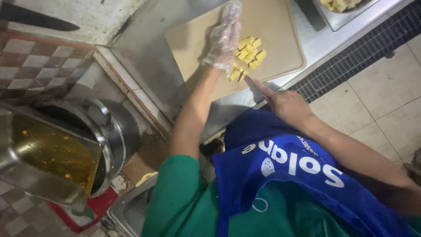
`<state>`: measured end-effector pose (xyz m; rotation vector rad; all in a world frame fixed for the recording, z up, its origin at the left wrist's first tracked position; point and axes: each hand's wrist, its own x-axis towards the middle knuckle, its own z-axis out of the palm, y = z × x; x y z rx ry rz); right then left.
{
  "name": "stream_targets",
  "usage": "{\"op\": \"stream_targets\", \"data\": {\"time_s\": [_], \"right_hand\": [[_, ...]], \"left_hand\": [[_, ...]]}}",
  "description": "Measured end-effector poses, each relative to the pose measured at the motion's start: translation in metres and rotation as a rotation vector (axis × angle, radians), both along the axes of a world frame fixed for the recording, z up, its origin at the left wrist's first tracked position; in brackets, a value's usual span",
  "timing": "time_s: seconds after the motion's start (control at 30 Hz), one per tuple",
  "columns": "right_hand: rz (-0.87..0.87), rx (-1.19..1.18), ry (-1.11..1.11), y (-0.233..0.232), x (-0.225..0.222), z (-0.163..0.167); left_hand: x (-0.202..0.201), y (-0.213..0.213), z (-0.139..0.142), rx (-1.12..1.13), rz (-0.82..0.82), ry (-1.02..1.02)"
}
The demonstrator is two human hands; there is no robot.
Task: The person cuts yellow vegetable pieces into smaller chunks on a cutting board using a knife and transfers them into a metal tray. The person wears disposable gloves and works in a commercial kitchen environment.
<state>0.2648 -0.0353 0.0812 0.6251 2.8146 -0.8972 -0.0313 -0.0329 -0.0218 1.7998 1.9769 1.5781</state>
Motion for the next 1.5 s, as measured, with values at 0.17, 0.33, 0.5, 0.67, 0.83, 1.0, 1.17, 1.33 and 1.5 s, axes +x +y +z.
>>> {"op": "stream_targets", "data": {"time_s": [0.17,0.33,0.5,0.67,0.83,1.0,1.17,1.33,1.5], "right_hand": [[-0.088,-0.062,0.112,-0.01,-0.014,-0.016],[-0.344,-0.866,-0.195,0.022,-0.019,-0.008],[-0.111,-0.299,0.044,0.008,-0.005,0.007],[-0.033,-0.094,-0.049,-0.013,-0.014,-0.002],[-0.118,-0.307,0.174,-0.009,-0.025,-0.009],[-0.384,-0.932,-0.064,0.005,-0.008,-0.007],[-0.672,-0.761,0.161,0.016,0.027,-0.018],[-0.744,-0.711,0.217,0.023,0.042,-0.034],[-0.739,-0.759,0.058,0.021,0.033,-0.034]], "left_hand": [[0.005,0.005,-0.007,-0.294,-0.089,-0.028],[-0.001,0.018,-0.001,-0.221,0.072,0.27],[-0.007,-0.003,0.001,0.205,0.019,0.215],[-0.001,-0.023,-0.004,-0.166,0.097,0.271],[0.002,-0.021,-0.005,-0.297,0.12,0.315],[-0.002,-0.071,0.011,-0.288,0.217,-0.467],[0.034,-0.101,0.037,-0.124,-0.037,0.065],[0.064,-0.039,0.041,-0.443,-0.066,0.405],[0.07,-0.016,0.03,-0.454,0.137,0.362]]}}
